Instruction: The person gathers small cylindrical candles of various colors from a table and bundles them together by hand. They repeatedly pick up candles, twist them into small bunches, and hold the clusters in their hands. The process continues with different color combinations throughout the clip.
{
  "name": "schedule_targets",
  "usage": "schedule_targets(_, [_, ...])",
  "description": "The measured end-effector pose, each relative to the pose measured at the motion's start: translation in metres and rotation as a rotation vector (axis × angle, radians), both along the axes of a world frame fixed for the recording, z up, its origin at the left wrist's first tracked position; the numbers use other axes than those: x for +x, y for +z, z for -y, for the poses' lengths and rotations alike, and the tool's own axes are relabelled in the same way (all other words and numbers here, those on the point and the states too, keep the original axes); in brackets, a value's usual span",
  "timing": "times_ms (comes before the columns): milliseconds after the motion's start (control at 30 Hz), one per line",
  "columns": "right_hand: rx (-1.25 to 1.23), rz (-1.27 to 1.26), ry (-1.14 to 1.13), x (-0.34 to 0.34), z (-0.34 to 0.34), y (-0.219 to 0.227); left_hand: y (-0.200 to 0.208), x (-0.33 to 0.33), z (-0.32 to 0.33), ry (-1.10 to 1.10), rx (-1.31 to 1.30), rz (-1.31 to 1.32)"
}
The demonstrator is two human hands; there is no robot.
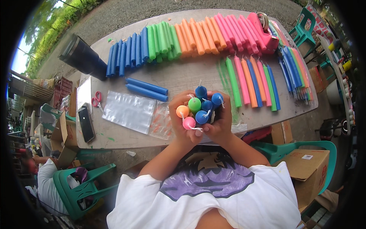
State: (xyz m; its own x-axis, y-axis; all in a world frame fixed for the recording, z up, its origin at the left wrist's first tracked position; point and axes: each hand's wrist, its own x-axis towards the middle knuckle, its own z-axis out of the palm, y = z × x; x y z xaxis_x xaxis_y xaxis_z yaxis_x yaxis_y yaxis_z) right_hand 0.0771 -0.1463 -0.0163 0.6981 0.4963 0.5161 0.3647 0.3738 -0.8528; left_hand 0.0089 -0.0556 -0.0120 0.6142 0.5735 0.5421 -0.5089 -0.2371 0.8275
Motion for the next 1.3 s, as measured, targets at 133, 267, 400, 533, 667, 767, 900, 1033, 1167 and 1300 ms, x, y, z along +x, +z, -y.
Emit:
schedule_targets(133, [0.143,-0.086,0.033,-0.006,-0.005,-0.009,-0.001,0.001,0.006,0.043,-0.002,-0.006])
schedule_targets(267, [0.224,-0.100,0.000,-0.014,-0.014,0.004,0.006,0.005,0.018,-0.052,-0.122,0.066])
schedule_targets(400, [0.116,-0.059,0.033,-0.007,-0.008,-0.006,-0.011,0.010,0.011,-0.076,-0.043,0.124])
schedule_targets(533, [0.165,-0.260,0.090,-0.012,-0.009,-0.009,-0.001,0.010,0.009,0.011,0.032,0.040])
schedule_targets(667, [0.163,-0.230,0.152,-0.010,-0.009,0.000,0.005,0.010,0.007,0.075,0.066,-0.025])
schedule_targets(767, [0.146,-0.129,0.143,-0.009,-0.011,0.002,0.002,0.005,0.003,0.054,0.045,-0.069])
schedule_targets(900, [0.094,-0.092,0.134,-0.008,-0.009,0.007,0.001,0.005,0.006,0.044,-0.018,-0.055])
schedule_targets(1033, [0.084,-0.078,0.123,-0.009,-0.007,0.005,-0.001,0.008,0.009,0.081,-0.015,-0.013])
schedule_targets(1167, [0.077,-0.069,0.102,-0.007,-0.006,0.005,-0.006,0.010,0.007,0.077,0.068,-0.024])
schedule_targets(1300, [0.096,-0.141,0.154,-0.004,-0.006,0.012,-0.013,0.012,0.005,0.081,0.107,-0.011])
